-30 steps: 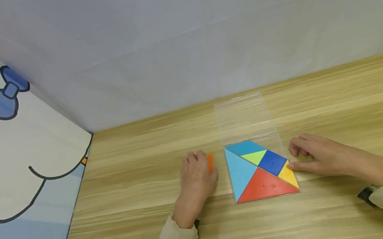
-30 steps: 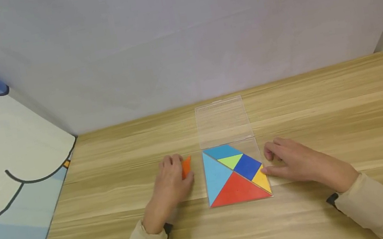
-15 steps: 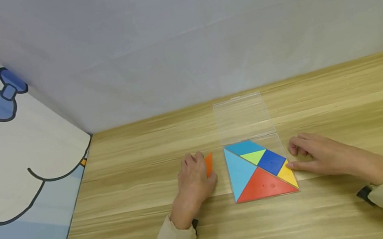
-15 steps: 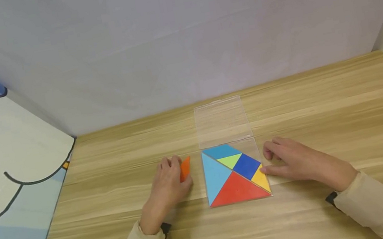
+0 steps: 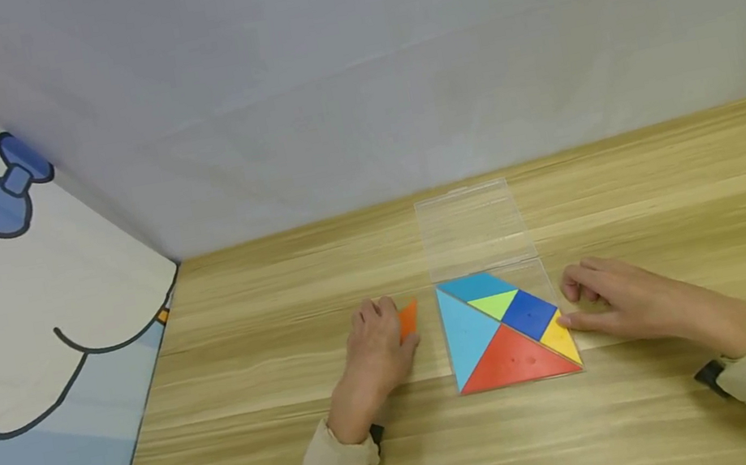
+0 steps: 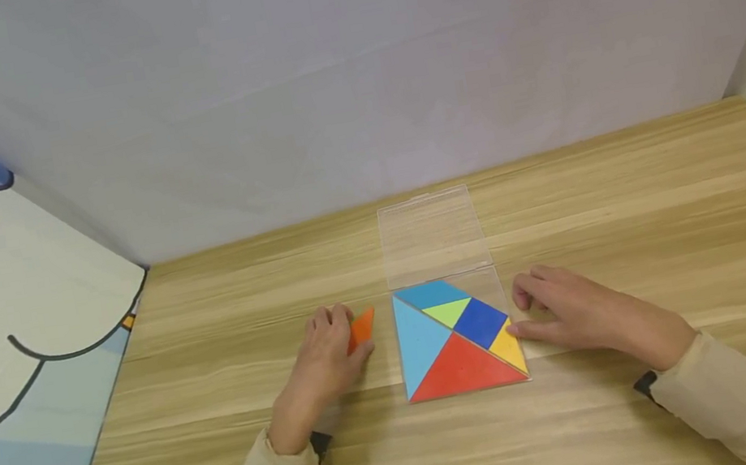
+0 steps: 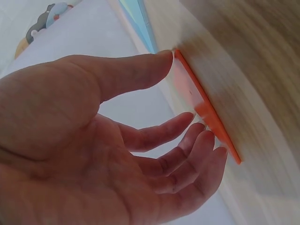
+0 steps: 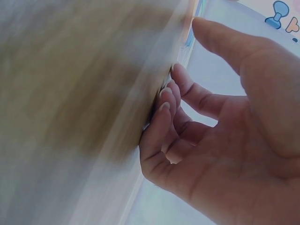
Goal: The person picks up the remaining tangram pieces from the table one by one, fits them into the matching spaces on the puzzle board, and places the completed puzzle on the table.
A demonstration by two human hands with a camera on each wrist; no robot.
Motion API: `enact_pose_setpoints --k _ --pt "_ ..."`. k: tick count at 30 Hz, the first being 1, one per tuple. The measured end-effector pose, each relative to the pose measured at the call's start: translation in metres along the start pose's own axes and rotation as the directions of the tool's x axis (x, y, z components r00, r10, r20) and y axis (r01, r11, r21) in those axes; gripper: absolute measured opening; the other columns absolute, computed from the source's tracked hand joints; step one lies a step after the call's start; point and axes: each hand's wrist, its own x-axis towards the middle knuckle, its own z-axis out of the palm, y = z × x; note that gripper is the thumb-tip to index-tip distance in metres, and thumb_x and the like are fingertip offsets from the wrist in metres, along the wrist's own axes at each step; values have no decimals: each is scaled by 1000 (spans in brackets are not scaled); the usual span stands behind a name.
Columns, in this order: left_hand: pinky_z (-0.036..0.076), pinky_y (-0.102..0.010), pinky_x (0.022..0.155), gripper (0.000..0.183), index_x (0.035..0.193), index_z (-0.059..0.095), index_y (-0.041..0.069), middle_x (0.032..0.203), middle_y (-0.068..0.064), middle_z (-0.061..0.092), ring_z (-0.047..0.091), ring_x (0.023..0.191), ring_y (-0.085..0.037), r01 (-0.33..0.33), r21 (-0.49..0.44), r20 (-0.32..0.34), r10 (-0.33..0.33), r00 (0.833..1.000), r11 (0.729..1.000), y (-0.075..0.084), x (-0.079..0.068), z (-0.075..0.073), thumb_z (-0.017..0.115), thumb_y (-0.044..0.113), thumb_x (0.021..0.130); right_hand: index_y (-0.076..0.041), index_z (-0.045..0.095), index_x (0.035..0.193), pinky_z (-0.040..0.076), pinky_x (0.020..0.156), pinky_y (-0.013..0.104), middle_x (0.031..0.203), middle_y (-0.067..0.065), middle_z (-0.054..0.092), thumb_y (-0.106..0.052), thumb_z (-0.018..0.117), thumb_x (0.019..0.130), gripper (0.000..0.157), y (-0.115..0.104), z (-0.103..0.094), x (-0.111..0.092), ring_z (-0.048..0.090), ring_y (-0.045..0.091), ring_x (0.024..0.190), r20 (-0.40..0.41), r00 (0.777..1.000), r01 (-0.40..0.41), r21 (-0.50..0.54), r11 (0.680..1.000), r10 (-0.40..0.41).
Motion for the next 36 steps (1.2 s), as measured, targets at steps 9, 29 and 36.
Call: enact_pose_setpoints --k 9,29,36 --pt "45 -44 76 39 114 50 -7 102 -18 47 46 92 -33 -36 -59 53 39 998 998 -3 -3 -5 77 13 94 -17 54 93 38 65 26 83 -5 45 -29 81 90 30 0 -1 0 42 10 76 -2 1000 6 -3 1000 -6" --pt "45 -46 83 34 113 52 -7 105 -21 50 46 92 -33 -89 -78 62 94 994 993 -7 -5 -9 76 4 92 -17 54 92 38 65 25 83 -6 45 -28 82 89 30 1 -1 1 42 9 76 -12 1000 19 0 1000 -19" --pt "46 -48 81 33 112 52 -7 104 -22 51 49 94 -35 -76 -59 66 80 995 995 -5 -4 -8 77 5 92 -17 53 93 37 66 25 82 -6 44 -28 82 89 30 2 1 -1 41 9 76 -16 1000 17 -5 1000 -17"
